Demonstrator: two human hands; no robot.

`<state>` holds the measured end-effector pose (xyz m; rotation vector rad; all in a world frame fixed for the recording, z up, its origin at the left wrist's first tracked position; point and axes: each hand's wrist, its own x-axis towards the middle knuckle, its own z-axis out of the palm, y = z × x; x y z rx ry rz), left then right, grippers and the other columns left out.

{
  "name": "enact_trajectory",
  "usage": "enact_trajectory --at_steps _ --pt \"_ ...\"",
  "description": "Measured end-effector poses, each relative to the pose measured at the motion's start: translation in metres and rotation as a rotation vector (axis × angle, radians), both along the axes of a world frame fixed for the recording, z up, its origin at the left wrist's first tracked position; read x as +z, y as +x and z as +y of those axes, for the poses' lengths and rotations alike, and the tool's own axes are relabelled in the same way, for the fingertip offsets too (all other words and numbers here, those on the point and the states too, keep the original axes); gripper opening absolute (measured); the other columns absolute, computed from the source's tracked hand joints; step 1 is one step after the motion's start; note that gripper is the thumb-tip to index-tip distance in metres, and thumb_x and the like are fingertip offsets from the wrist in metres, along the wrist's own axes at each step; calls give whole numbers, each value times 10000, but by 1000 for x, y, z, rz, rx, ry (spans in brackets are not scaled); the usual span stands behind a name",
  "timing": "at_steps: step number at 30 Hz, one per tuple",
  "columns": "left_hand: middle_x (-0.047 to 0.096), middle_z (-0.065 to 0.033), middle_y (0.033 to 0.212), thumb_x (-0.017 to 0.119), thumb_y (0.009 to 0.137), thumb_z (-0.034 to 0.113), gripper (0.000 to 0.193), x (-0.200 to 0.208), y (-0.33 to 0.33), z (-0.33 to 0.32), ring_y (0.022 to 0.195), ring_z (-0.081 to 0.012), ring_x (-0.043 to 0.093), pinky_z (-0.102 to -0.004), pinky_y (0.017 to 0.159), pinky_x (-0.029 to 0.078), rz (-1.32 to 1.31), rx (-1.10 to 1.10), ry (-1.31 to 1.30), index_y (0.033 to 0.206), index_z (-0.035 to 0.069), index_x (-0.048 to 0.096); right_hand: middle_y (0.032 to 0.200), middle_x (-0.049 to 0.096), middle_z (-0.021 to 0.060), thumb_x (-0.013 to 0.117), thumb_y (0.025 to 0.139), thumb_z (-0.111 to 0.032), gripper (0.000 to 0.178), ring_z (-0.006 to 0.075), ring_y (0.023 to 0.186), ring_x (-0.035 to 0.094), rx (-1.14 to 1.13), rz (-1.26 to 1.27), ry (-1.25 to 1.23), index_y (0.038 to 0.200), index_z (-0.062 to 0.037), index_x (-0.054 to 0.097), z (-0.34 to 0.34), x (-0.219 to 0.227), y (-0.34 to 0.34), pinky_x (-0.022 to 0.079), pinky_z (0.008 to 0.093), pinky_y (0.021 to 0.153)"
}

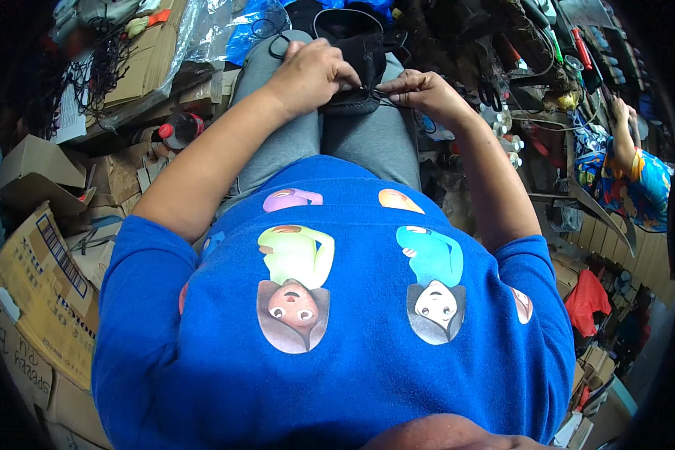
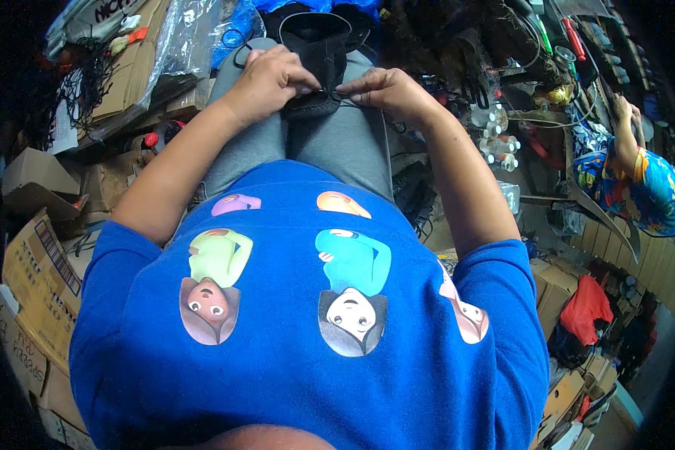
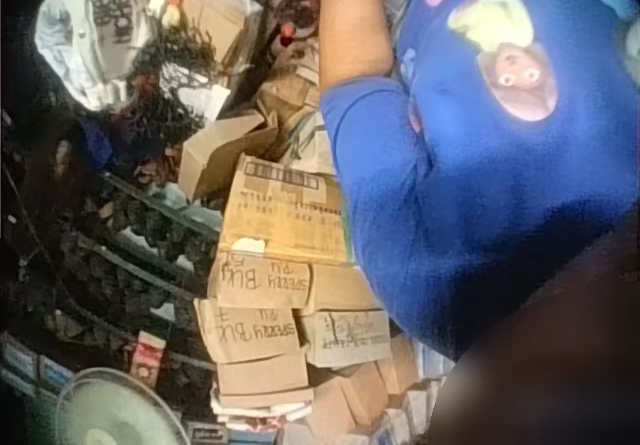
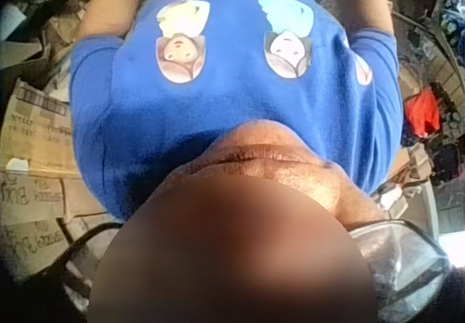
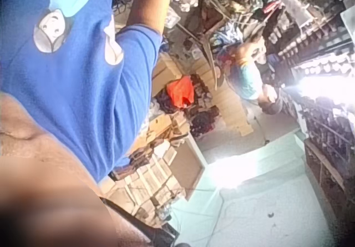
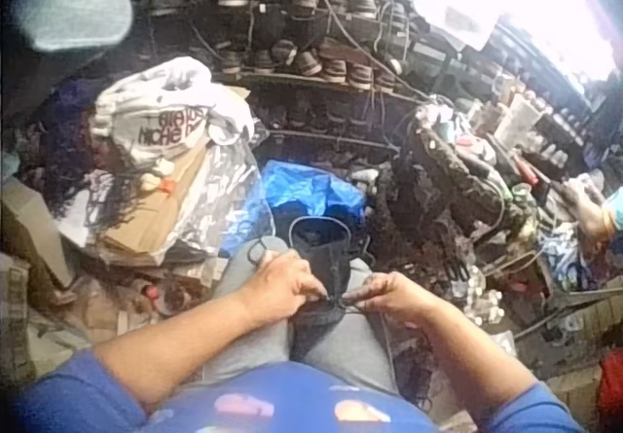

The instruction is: Stitching or lacing the components of a black leather shoe upper together.

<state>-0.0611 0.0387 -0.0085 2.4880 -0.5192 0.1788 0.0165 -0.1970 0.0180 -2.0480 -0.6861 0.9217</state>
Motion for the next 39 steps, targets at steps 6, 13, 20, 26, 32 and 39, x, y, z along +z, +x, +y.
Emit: enact_trajectory --at_steps 6,13,20,26,32,39 --pt "587 31 781 678 714 111 191 10 -14 -6 904 -172 524 -352 849 313 -91 25 -13 882 196 714 942 666 44 671 794 -37 293 91 837 596 -132 119 81 1086 -68 671 -1 3 -16 479 237 785" --pt "671 20 843 690 739 247 157 12 -17 -14 920 -182 533 -395 838 291 227 233 -41 883 184 702 952 674 47 709 778 -86 311 101 843 611 -314 214 132 1081 -34 657 5 2 -24 484 259 809" --pt "668 -2 804 682 748 250 131 19 -2 -22 931 -182 544 -385 824 300 388 220 -102 852 170 681 871 654 10 716 782 -86 201 66 818 585 -261 113 33 964 -20 661 16 3 -15 475 220 775" --pt "638 -15 800 675 762 235 105 25 6 -23 934 -196 536 -416 823 306 190 79 151 826 152 669 749 626 -16 743 765 -131 147 55 726 560 -108 101 -45 815 -28 652 16 3 1 458 222 698" --pt "621 -47 802 635 797 194 60 30 -7 -6 937 -201 527 -429 829 309 50 39 127 824 141 640 757 599 -28 720 790 -164 158 59 731 537 -221 229 77 833 -41 629 -8 4 7 429 214 698" --pt "637 -91 828 583 822 129 65 23 1 -24 911 -277 556 -442 783 380 149 19 129 868 91 608 854 630 4 723 794 -183 261 98 820 572 -190 89 27 970 -17 624 -29 -1 -11 454 241 775"
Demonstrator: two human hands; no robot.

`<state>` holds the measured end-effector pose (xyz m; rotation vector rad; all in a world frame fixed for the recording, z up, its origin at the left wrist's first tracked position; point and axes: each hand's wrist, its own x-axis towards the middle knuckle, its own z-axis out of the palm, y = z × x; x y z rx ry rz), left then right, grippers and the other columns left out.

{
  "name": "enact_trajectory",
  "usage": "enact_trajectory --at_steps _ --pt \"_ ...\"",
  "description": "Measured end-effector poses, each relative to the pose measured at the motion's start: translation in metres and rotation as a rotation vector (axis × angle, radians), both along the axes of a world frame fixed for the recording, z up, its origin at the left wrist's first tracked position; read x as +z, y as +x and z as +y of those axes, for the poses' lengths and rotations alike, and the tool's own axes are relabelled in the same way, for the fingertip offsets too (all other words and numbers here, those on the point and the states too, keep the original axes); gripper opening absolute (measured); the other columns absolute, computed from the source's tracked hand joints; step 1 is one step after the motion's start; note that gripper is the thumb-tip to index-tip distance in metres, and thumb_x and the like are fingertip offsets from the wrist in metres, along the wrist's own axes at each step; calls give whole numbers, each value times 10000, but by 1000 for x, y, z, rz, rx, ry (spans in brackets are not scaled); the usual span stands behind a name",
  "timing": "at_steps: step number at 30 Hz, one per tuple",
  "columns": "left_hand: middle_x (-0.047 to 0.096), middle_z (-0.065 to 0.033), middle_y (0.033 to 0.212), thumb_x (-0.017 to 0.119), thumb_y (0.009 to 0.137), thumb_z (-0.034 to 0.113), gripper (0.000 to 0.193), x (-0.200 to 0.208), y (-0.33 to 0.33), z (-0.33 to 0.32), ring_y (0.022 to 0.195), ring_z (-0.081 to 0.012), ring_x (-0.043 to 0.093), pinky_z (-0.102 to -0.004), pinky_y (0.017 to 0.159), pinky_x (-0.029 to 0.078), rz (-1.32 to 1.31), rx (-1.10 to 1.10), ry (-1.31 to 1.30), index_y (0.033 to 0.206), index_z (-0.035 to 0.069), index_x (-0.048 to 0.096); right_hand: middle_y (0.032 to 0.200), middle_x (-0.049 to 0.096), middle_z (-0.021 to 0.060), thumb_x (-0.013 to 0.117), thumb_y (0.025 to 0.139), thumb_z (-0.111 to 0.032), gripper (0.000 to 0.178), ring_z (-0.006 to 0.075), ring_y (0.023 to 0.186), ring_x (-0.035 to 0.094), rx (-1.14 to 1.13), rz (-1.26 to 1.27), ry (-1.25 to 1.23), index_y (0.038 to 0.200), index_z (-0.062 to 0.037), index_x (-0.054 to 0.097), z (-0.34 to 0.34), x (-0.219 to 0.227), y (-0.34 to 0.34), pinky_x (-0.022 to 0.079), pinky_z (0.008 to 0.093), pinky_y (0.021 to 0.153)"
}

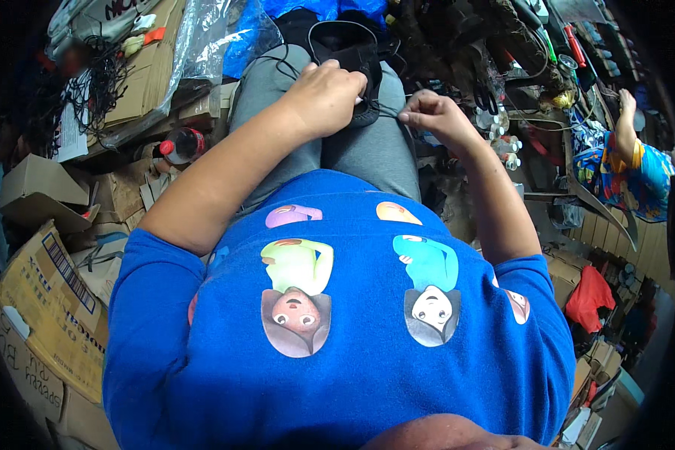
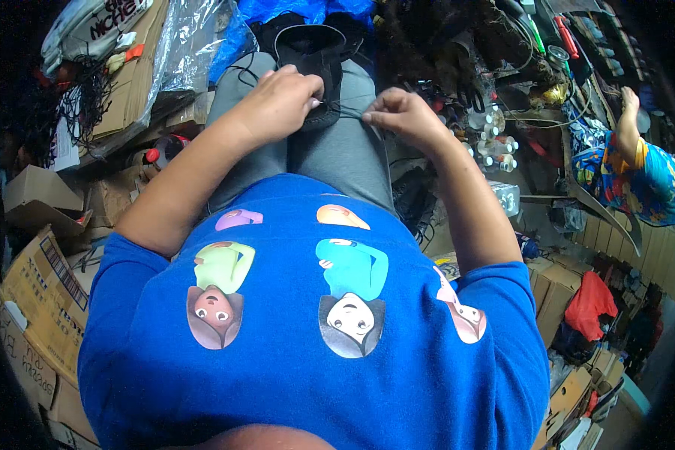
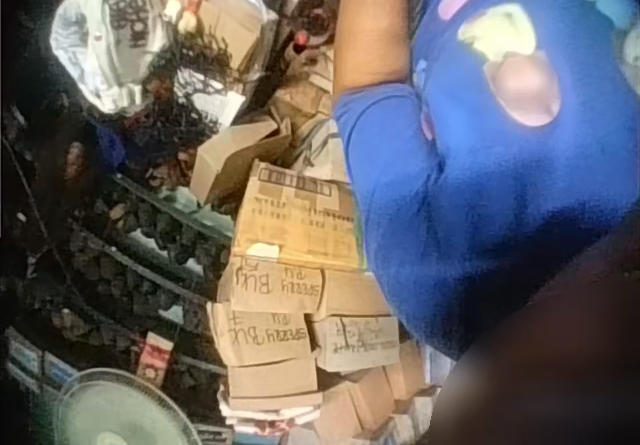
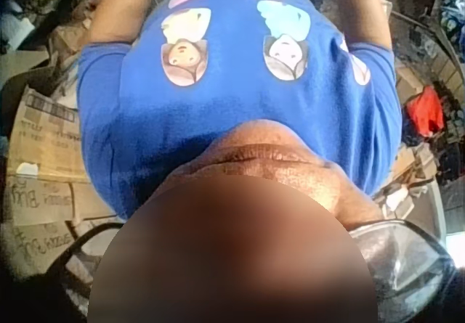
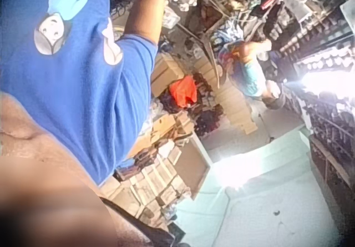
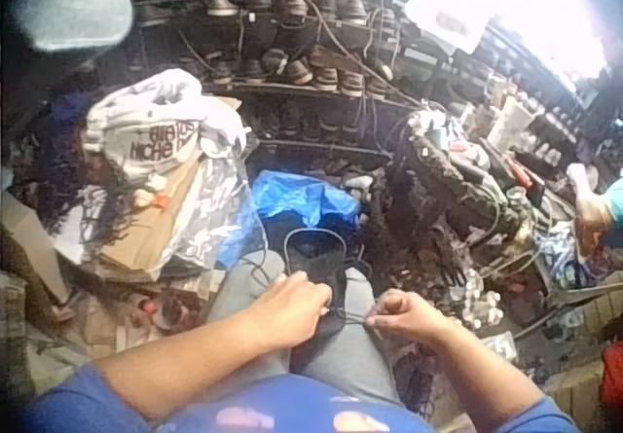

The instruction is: Stitching or lacing the components of a black leather shoe upper together.

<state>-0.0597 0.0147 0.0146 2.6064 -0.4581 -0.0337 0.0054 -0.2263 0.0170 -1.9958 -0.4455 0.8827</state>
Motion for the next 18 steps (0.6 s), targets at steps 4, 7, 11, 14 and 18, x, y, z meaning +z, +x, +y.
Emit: enact_trajectory --at_steps 4,7,11,14,18 --pt "643 -106 836 547 834 132 84 3 5 -1 891 -295 564 -440 784 411 9 -89 28 866 76 601 831 614 -2 641 855 -170 149 74 806 549 -22 -14 138 891 -27 621 -7 21 4 448 244 739" --pt "642 -105 823 534 827 128 93 4 4 2 870 -292 564 -436 774 403 -29 -142 60 871 77 599 909 600 91 637 815 -198 156 251 873 592 94 -712 -200 916 -80 626 8 27 25 456 356 772" --pt "628 -95 781 528 809 110 89 2 2 4 851 -280 560 -418 760 392 -137 -158 68 871 91 590 922 604 82 599 811 -215 140 274 945 573 191 -1077 -327 893 -106 635 26 31 32 417 426 816" --pt "613 -80 745 529 789 93 90 -1 0 6 852 -271 558 -413 766 391 -162 -150 96 865 94 577 879 615 46 579 807 -216 107 237 930 580 433 -1128 -331 854 -134 630 36 37 17 402 411 817" --pt "602 -49 778 536 759 87 145 -3 -2 18 856 -239 556 -387 769 393 -297 -214 127 896 112 577 774 609 17 555 783 -140 89 196 844 595 755 -1152 -410 859 -153 600 52 36 5 392 350 795"
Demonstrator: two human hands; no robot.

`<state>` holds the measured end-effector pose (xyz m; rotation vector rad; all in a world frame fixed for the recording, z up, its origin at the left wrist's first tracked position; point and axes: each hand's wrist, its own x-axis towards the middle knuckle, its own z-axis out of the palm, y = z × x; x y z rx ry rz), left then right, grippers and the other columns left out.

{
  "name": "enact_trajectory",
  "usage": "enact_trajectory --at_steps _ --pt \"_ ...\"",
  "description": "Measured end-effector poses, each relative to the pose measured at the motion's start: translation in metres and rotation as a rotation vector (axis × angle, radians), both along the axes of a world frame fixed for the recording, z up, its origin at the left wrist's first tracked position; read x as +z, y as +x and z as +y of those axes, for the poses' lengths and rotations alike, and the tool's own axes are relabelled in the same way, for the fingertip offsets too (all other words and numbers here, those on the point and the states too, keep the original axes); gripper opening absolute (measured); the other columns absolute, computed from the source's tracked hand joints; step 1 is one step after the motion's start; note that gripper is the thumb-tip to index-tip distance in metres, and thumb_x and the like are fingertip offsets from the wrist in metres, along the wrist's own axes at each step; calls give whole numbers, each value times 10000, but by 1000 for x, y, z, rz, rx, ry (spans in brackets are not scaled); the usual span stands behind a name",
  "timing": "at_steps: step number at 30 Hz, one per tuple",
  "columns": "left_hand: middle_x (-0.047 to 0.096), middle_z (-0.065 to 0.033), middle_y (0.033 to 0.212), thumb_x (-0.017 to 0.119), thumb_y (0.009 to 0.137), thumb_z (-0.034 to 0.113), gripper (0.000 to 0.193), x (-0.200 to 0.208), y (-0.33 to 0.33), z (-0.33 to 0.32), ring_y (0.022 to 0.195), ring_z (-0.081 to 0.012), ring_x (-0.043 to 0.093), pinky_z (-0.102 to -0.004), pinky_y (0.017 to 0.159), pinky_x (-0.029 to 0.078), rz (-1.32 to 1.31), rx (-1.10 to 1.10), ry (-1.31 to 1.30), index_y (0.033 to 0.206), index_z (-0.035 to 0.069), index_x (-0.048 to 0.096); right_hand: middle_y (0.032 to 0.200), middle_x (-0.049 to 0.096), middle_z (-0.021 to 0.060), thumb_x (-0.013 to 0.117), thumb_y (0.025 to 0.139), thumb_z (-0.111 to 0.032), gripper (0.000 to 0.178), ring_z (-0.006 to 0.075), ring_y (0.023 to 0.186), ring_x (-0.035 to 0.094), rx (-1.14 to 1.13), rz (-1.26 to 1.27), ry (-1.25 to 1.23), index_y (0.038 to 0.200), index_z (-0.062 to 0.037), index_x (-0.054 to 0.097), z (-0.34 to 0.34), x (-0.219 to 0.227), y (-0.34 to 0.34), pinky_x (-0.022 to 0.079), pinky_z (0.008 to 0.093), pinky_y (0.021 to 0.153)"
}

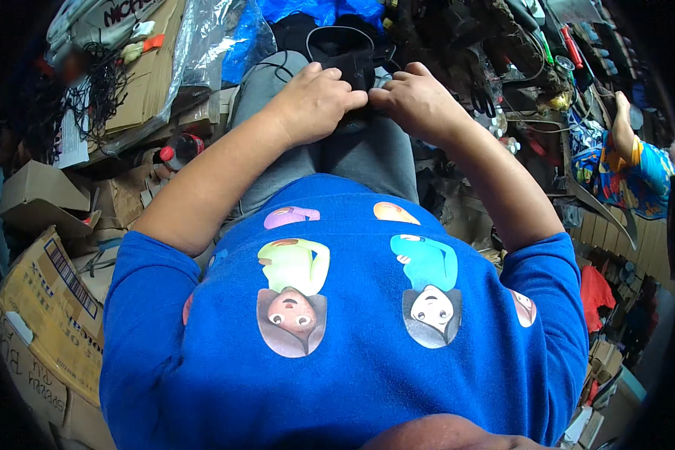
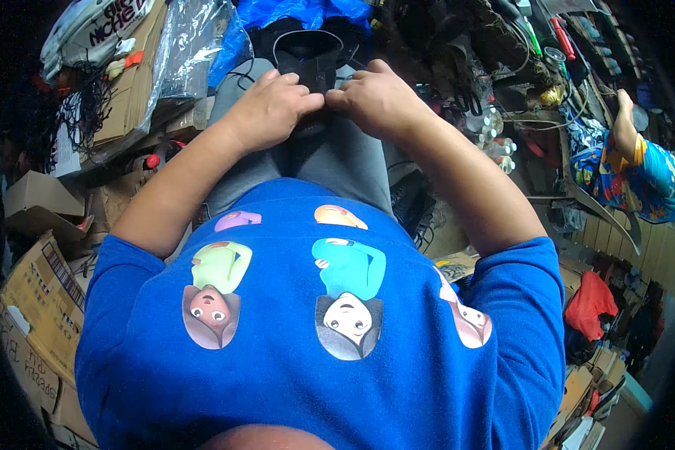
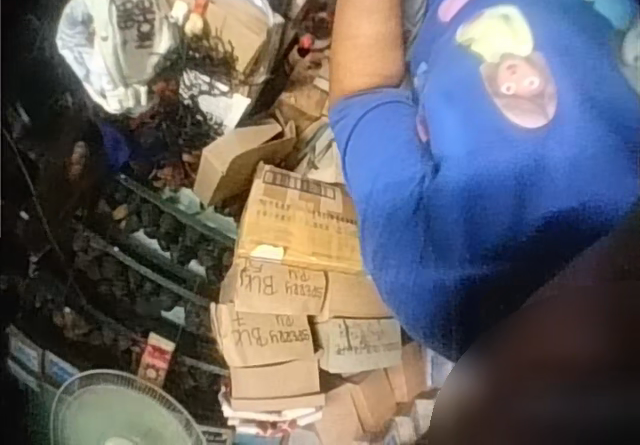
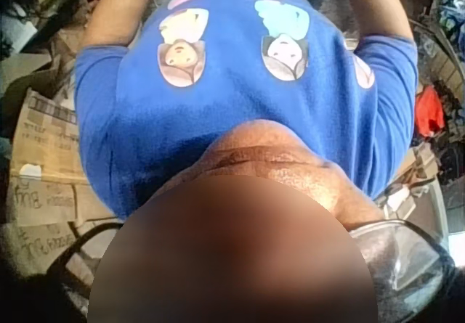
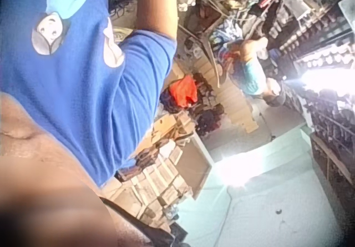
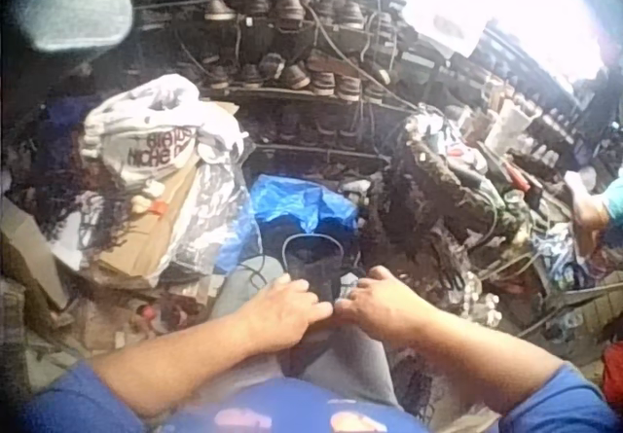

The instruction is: Stitching or lacing the components of a black leather shoe upper together.

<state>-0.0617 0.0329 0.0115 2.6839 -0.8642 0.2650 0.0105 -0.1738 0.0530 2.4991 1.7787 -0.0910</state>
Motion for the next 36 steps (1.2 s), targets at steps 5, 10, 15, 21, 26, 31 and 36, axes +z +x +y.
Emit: enact_trajectory --at_steps 5,10,15,21,26,31,36 --pt "569 -28 787 512 756 83 175 -3 -11 22 859 -216 553 -372 772 393 -28 -29 31 907 134 585 777 601 28 557 762 -88 122 212 852 585 1 89 131 873 -136 574 -15 -21 9 397 361 808" --pt "592 -40 790 518 748 50 219 21 -45 82 862 -215 565 -360 796 394 118 199 99 928 130 614 735 605 49 599 740 -98 75 247 792 579 -239 114 119 812 -110 585 -77 -25 21 411 369 819" --pt "631 -76 862 618 781 24 111 68 -44 93 871 -208 594 -325 789 447 265 250 -606 887 53 625 812 622 25 669 835 -190 193 109 839 591 -989 1079 894 913 -14 652 -66 14 30 461 241 757" --pt "588 -65 830 557 898 157 141 67 -34 2 851 -149 569 -303 769 450 996 -362 -1239 827 40 523 793 591 49 596 900 -258 230 141 780 556 -297 1821 940 908 -29 577 15 21 -4 450 288 737" --pt "605 -102 837 608 769 50 120 40 -55 128 787 -225 582 -321 720 460 262 149 -322 873 -9 620 758 567 89 705 786 -217 241 179 732 560 -456 747 325 863 -2 630 -95 -13 1 456 308 676" --pt "633 -70 1024 597 872 253 252 115 -123 308 918 -190 613 -292 800 468 -40 1271 348 1055 96 670 939 645 169 616 771 -169 269 308 937 614 -1178 89 -328 1028 -101 662 -276 -27 -4 467 372 815" --pt "631 -104 1047 644 823 248 308 92 -76 220 984 -232 591 -336 881 441 -288 939 138 1103 121 662 966 659 155 656 790 -160 256 222 888 633 -1100 464 -78 1012 -32 663 -245 -38 -6 485 326 770"
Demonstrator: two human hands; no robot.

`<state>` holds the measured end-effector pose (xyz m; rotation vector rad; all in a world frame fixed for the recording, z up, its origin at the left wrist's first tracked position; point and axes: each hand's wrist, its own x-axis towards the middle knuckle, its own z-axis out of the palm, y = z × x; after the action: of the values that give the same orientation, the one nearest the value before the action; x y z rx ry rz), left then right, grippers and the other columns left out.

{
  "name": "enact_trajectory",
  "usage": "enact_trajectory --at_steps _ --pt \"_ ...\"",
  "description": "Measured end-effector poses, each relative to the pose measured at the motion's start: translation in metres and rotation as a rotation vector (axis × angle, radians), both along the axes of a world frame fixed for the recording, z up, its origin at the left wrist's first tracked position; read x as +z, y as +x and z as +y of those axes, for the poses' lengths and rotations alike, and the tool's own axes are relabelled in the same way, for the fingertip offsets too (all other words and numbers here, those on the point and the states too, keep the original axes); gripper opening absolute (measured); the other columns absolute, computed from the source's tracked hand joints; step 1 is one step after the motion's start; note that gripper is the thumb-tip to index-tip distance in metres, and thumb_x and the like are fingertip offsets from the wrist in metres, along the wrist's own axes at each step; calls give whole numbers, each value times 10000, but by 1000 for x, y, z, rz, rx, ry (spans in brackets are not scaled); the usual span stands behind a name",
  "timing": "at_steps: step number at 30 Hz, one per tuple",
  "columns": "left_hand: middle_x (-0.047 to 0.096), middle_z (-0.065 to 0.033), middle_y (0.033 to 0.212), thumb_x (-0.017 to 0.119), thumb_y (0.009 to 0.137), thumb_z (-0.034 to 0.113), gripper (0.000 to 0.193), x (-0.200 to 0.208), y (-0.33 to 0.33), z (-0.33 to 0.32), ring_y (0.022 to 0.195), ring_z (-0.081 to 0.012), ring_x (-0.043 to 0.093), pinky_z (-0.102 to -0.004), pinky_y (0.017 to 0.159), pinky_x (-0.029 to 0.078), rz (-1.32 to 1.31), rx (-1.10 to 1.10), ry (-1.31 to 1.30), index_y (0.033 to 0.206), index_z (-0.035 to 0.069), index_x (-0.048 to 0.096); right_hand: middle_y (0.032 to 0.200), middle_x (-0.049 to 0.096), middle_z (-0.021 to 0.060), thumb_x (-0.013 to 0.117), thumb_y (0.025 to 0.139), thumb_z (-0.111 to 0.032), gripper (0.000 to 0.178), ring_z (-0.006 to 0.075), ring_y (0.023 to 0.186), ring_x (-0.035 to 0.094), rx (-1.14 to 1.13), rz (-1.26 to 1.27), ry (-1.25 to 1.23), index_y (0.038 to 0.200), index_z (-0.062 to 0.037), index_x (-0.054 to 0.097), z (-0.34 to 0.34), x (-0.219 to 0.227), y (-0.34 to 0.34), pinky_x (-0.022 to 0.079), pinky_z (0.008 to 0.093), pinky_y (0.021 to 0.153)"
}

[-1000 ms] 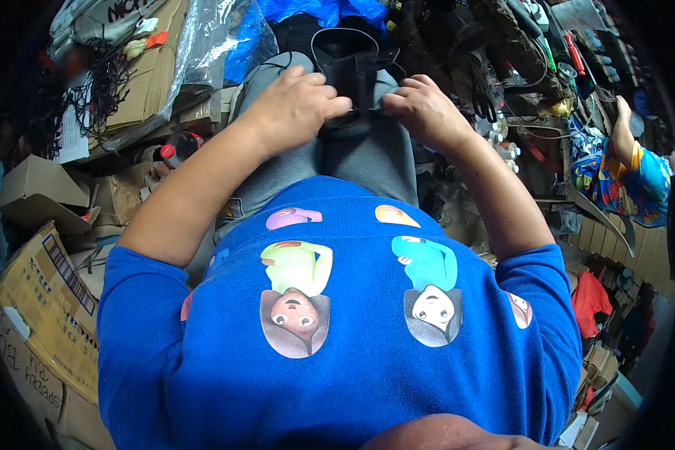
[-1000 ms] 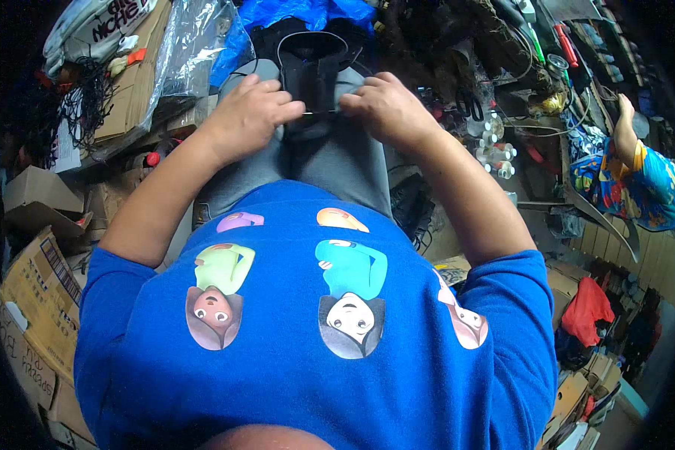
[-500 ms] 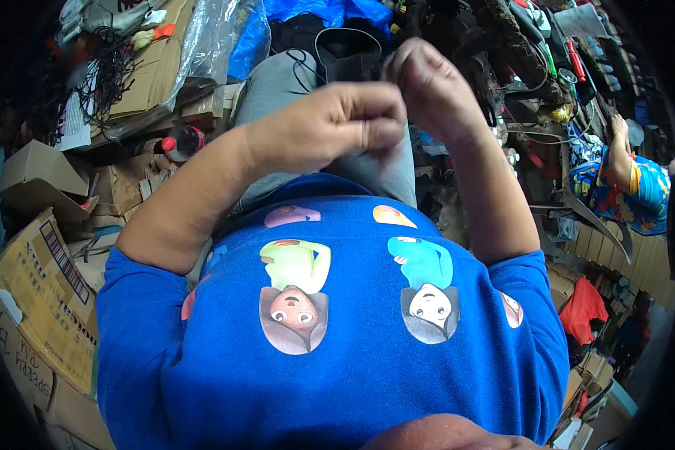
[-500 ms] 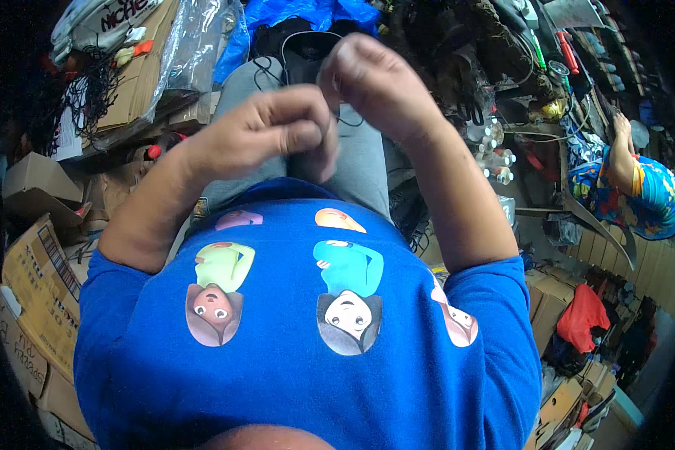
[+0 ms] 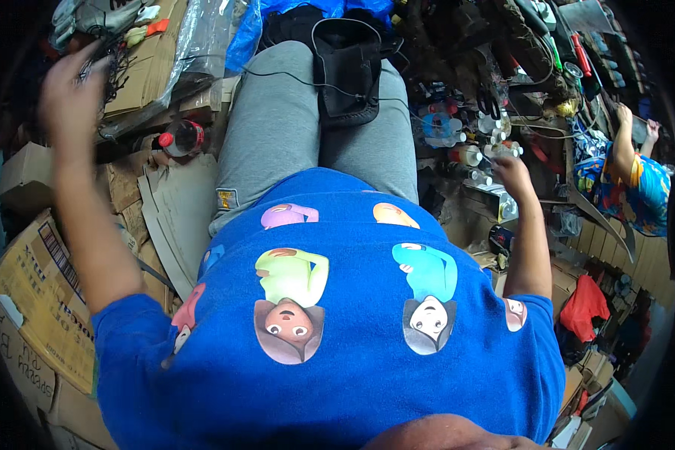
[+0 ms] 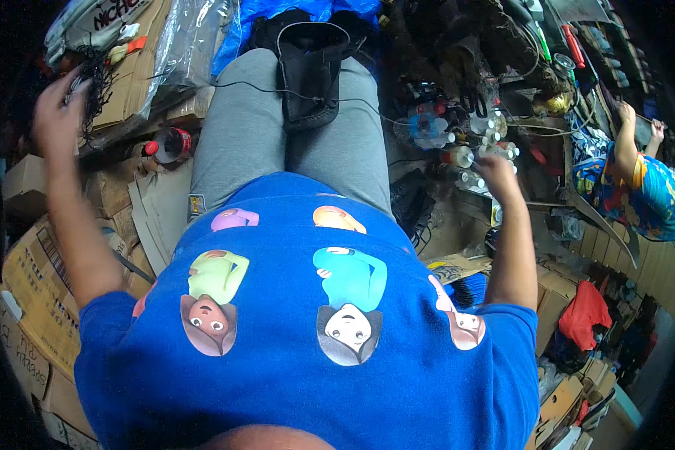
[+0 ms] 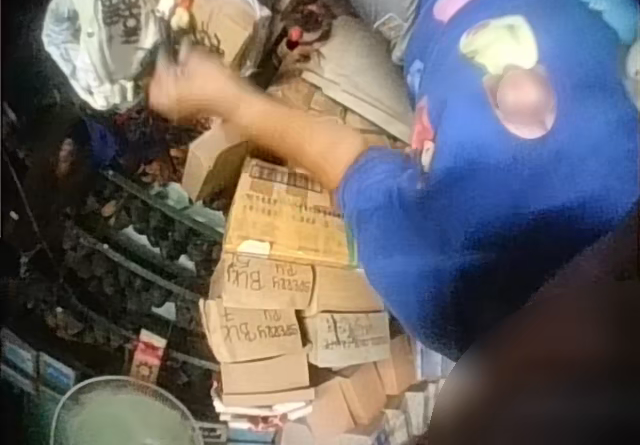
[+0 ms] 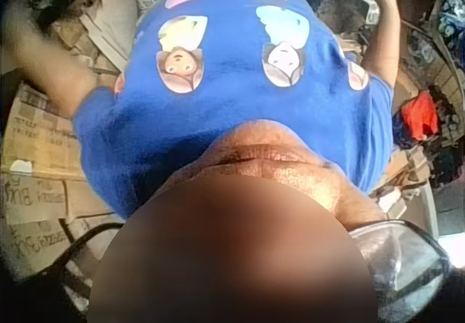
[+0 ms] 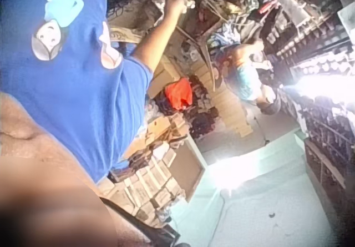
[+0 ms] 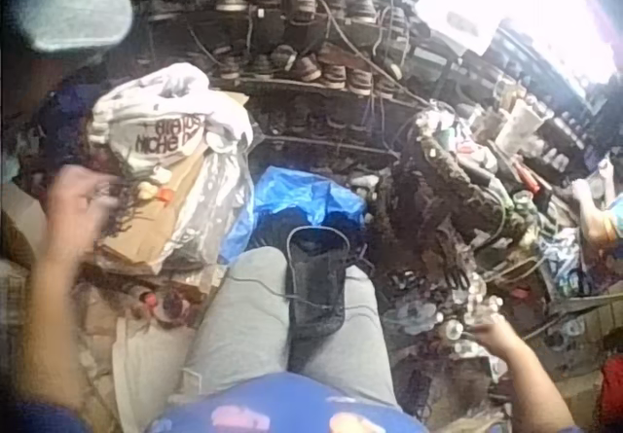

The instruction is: Stitching or lacing the components of a black leather shoe upper together.

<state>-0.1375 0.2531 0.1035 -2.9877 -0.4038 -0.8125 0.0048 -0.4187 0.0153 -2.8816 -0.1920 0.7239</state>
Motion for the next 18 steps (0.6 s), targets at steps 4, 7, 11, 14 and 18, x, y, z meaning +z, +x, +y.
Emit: enact_trajectory --at_steps 4,7,11,14,18 --pt "572 -79 1212 685 756 100 336 -70 67 -158 1088 -247 553 -356 941 431 120 -995 -554 1088 74 640 939 644 57 664 757 -37 200 128 875 588 169 10 763 956 -12 663 140 2 13 472 270 788" --pt "588 -114 1092 700 747 142 337 -80 96 -216 1036 -286 563 -360 896 448 276 -1055 -628 1068 75 620 864 608 44 669 736 -6 185 124 828 586 434 -93 889 917 -44 675 204 12 19 475 258 764" --pt "577 -127 984 711 738 167 296 -71 115 -225 962 -288 573 -356 852 454 458 -972 -575 1000 52 634 899 577 11 642 771 13 136 100 862 573 417 17 738 896 -39 657 219 6 27 472 268 755" --pt "606 -104 978 716 739 229 270 -76 123 -220 950 -274 596 -356 821 475 664 -965 -502 947 60 676 895 582 30 667 726 21 174 168 825 594 355 -35 563 882 -55 657 193 10 36 475 279 743" --pt "556 -80 918 683 786 205 219 -95 127 -218 899 -224 571 -317 801 449 731 -1014 -787 895 18 654 830 634 61 707 704 -142 162 261 885 622 352 -129 -491 863 -159 684 133 53 45 477 360 729"
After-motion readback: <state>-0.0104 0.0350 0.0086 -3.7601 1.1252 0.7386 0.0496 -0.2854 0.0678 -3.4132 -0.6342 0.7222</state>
